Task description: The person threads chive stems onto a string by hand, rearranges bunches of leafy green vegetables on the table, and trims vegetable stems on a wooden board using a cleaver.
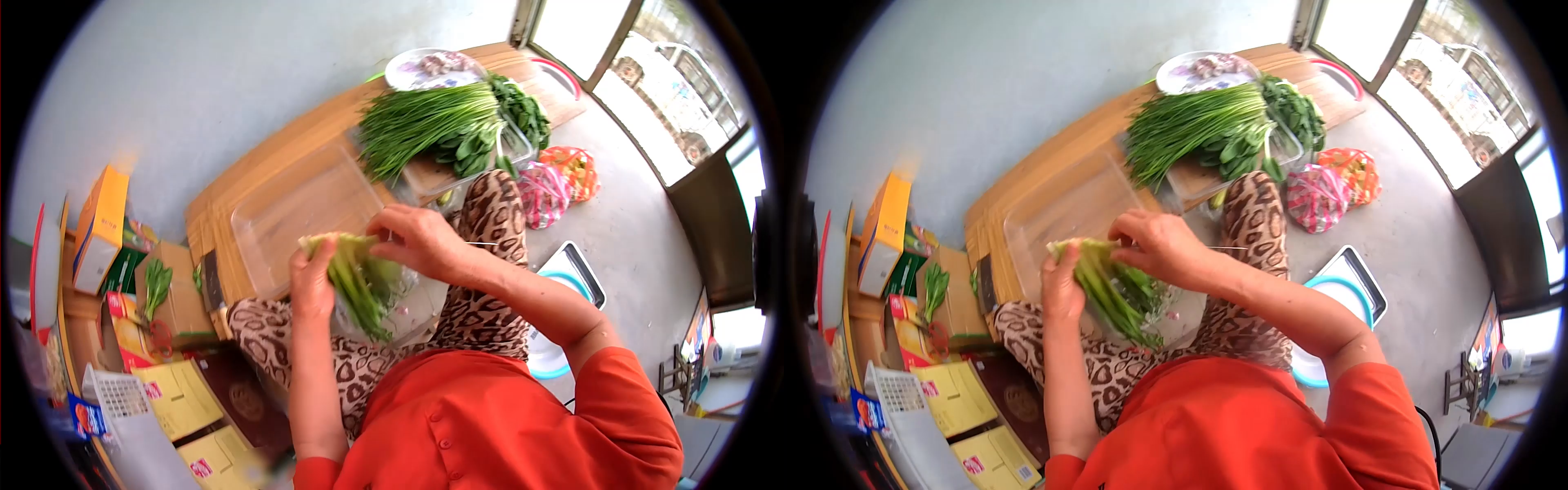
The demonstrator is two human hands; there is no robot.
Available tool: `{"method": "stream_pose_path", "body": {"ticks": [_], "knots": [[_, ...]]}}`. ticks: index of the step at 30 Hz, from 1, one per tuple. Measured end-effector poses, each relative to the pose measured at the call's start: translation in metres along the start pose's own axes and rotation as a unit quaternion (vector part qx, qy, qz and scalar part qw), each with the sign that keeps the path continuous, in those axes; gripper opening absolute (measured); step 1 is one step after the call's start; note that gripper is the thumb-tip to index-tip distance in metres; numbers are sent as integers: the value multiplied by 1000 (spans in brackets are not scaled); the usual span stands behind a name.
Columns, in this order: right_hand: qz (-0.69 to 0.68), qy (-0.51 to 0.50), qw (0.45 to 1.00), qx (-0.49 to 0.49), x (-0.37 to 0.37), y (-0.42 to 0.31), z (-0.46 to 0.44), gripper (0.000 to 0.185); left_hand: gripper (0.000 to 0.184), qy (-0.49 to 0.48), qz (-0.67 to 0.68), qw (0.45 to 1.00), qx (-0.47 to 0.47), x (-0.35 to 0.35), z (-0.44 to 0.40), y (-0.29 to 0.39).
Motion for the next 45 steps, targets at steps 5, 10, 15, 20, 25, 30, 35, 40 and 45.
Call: {"method": "stream_pose_path", "body": {"ticks": [5,10,15,20,25,30,35,40,45], "knots": [[57,0,998,-9,-11,9,10,18,16,26,-28,999,16,-37,-5,5],[16,-50,997,58,-8,23,4,15,47,-37,-39,999,8,-17,-10,10],[-74,-63,989,114,-28,23,-12,15,86,-26,-55,998,32,-16,-13,36],[-342,29,922,177,-71,68,-42,11,64,49,-101,993,46,-74,-12,38],[-443,146,857,217,-131,157,-72,13,43,117,-74,990,-16,-111,-3,9],[-292,311,859,283,-204,314,-82,13,27,138,-73,987,-48,-112,-4,-16],[-56,330,851,404,-233,422,-61,18,26,130,-89,984,-78,-104,-6,-40],[-95,297,845,434,-233,406,-55,19,24,120,-107,981,-105,-97,-5,-55],[-80,274,862,419,-237,402,-48,19,24,102,-114,982,-113,-90,-5,-62]]}}
Point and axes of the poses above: each hand's wrist, its own z-axis away from the middle knuckle, its own x-axis out of the palm, y = z × x, the point moved 10 cm from there along -z, towards the middle knuckle, and after that the axes turned 11 degrees about x, right-handed, at the moved point
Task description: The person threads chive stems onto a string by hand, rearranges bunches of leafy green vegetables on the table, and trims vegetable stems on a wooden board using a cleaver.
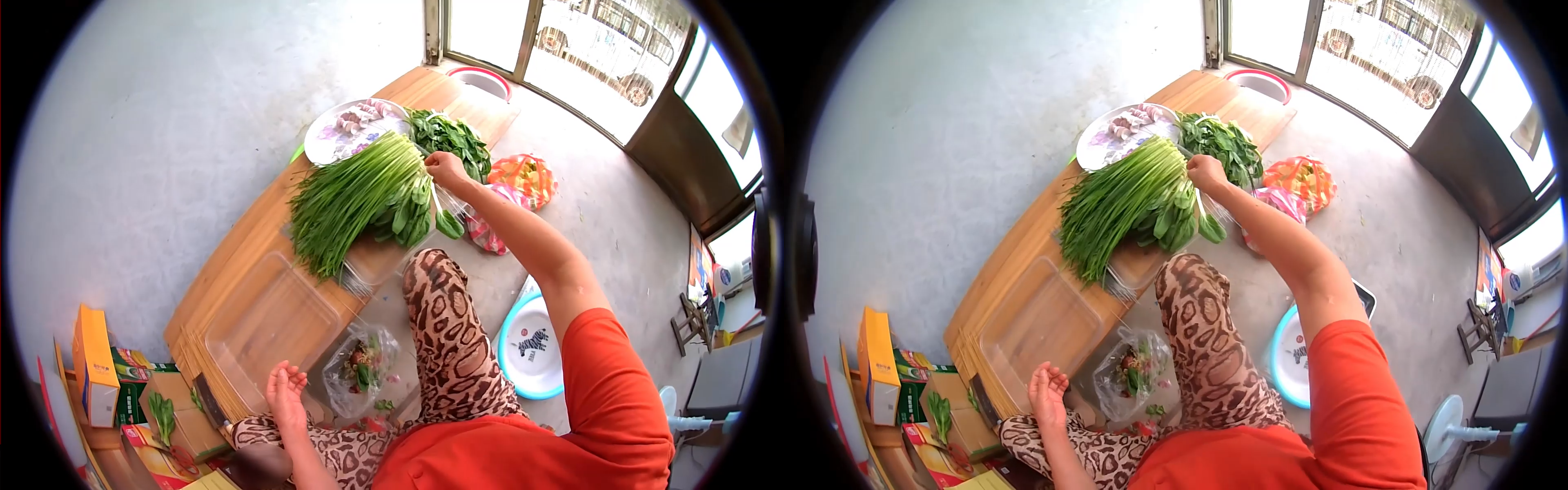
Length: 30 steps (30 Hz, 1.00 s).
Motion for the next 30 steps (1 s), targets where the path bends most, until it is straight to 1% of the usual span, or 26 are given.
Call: {"method": "stream_pose_path", "body": {"ticks": [1,2,3,4,6,8,10,12,15,16,18,19,22,24,26,30], "knots": [[92,36,992,-83,-7,-14,7,21,24,-3,-2,1000,-3,2,1,-1],[184,71,966,-164,-11,-29,20,23,24,-6,-2,1000,-4,3,1,-1],[189,99,958,-190,-21,-43,43,25,24,-6,-1,1000,-5,4,3,-1],[148,102,953,-245,-31,-61,73,20,23,-6,-1,1000,-5,5,4,-1],[91,93,932,-338,-39,-78,125,16,24,-9,-8,1000,-6,6,4,-2],[61,-21,974,-218,-26,-52,158,16,25,-14,-15,1000,-7,9,4,-3],[20,-111,982,-151,-9,-9,185,17,25,-20,-16,1000,-10,12,4,-4],[-33,-167,984,-48,5,47,196,19,24,-26,-18,999,-9,12,5,-6],[-91,-232,962,110,27,131,198,22,24,-30,-21,999,-10,11,8,-8],[-92,-231,962,111,29,139,195,22,24,-27,-21,999,-11,9,9,-9],[-146,-221,942,204,35,172,194,23,24,-25,-23,999,-8,6,9,-8],[-159,-223,937,216,39,182,187,23,24,-19,-24,1000,-5,4,11,-7],[-198,-232,926,224,38,173,185,25,22,-14,-39,999,1,2,16,-2],[-201,-234,924,228,35,181,175,25,22,-7,-50,999,-2,-5,16,-3],[-145,-199,937,248,14,198,163,22,22,-6,-58,998,-6,-11,18,-4],[-149,-89,958,227,-63,218,113,19,22,7,-65,998,-6,-24,22,-5]]}}
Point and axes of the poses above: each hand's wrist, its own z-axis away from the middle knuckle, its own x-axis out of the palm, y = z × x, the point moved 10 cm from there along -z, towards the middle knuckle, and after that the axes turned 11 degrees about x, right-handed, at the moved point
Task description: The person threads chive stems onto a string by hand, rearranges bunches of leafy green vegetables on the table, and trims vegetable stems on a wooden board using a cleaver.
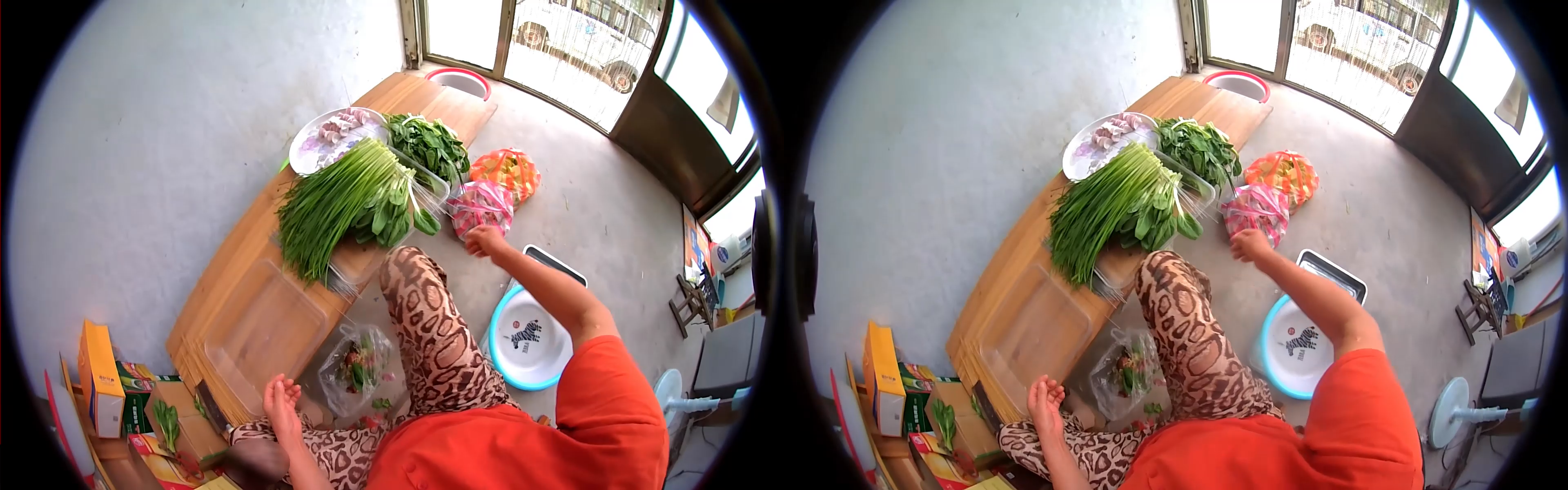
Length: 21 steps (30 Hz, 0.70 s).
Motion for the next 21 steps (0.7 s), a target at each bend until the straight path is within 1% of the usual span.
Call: {"method": "stream_pose_path", "body": {"ticks": [2,4,5,6,8,9,10,12,14,15,16,18,21], "knots": [[1,59,997,-44,-39,-34,-15,19,21,5,-13,1000,-17,-6,-4,-7],[23,118,988,-96,-70,-75,-29,24,20,7,-16,1000,-18,-11,-9,-15],[21,118,988,-98,-76,-92,-41,24,20,10,-37,999,-30,-12,-10,-19],[77,172,972,-144,-87,-119,-48,35,20,14,-57,997,-42,-12,-12,-24],[187,271,916,-230,-98,-172,-60,59,20,26,-67,996,-45,-10,-14,-26],[205,266,918,-210,-94,-188,-74,73,19,28,-75,995,-51,-10,-15,-28],[259,293,901,-191,-78,-213,-56,82,18,32,-84,994,-57,-9,-15,-30],[271,319,884,-210,-49,-245,-54,86,17,44,-99,992,-59,-5,-17,-31],[300,284,892,-183,-20,-265,-82,91,16,42,-166,983,-65,-8,-18,-36],[282,284,888,-227,-4,-278,-79,92,16,31,-181,982,-51,-4,-18,-37],[321,274,885,-196,9,-284,-99,94,16,34,-183,981,-57,-4,-18,-41],[356,311,864,-172,33,-295,-111,95,17,20,-232,971,-59,0,-18,-46],[381,324,849,-172,62,-308,-128,99,18,16,-248,966,-72,4,-19,-51]]}}
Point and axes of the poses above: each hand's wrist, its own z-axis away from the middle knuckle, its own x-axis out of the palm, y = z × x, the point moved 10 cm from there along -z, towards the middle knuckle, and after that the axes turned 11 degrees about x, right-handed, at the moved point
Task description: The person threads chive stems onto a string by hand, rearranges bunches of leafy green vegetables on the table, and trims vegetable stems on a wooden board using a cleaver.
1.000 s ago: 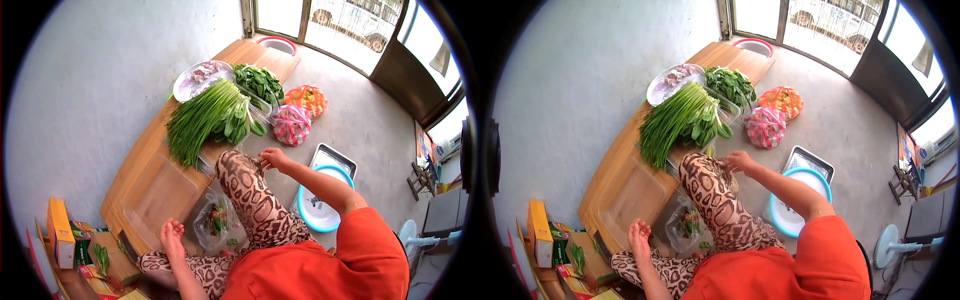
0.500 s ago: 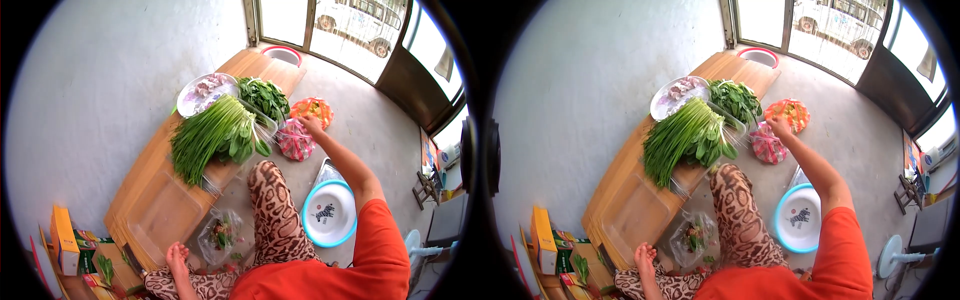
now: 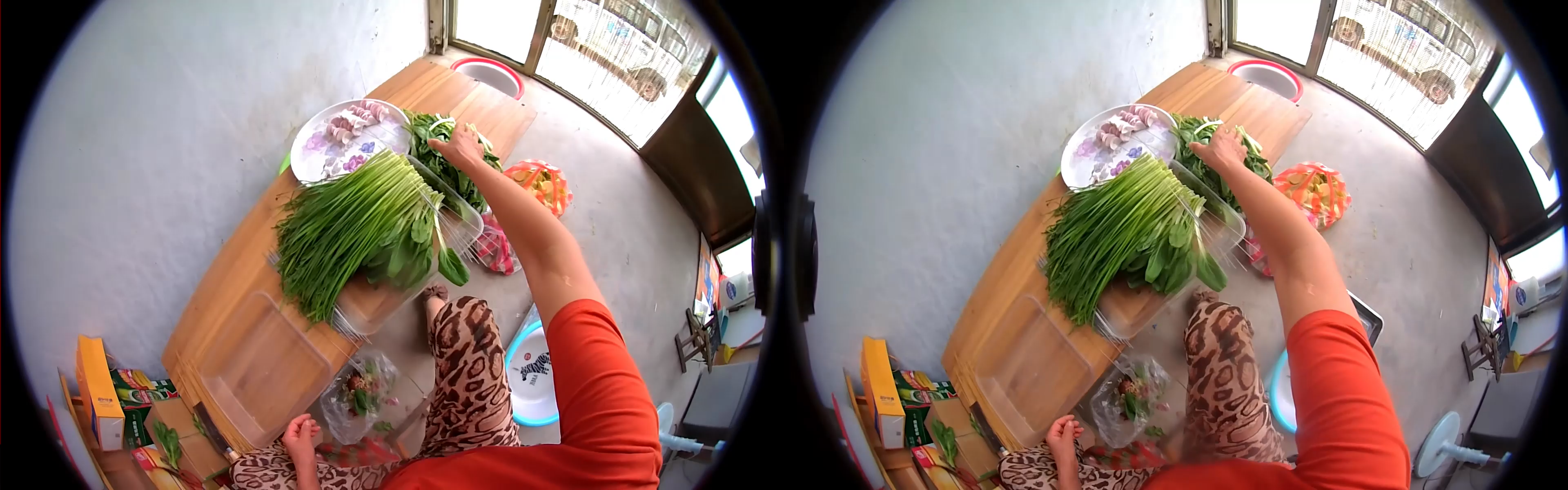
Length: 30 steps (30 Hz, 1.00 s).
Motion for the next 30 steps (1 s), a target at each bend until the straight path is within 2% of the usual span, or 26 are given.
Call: {"method": "stream_pose_path", "body": {"ticks": [8,12,16,18,22,27,28,30], "knots": [[62,1,998,-22,41,-36,-15,106,17,2,-35,999,3,1,4,1],[159,26,986,-42,53,-27,-17,114,15,-36,-102,993,42,12,-1,5],[161,65,983,-58,42,3,-25,119,14,-50,-104,993,24,24,0,4],[146,48,988,-20,37,21,-35,123,13,-91,-180,977,66,32,0,11],[116,-54,986,103,42,58,-52,132,13,-108,-212,967,93,41,4,30],[87,-130,975,156,69,69,-71,140,15,-123,-222,959,123,38,3,20],[108,-121,972,168,67,70,-71,136,15,-126,-221,959,122,38,3,19],[124,-104,979,122,61,54,-63,113,16,-136,-234,955,123,43,0,18]]}}
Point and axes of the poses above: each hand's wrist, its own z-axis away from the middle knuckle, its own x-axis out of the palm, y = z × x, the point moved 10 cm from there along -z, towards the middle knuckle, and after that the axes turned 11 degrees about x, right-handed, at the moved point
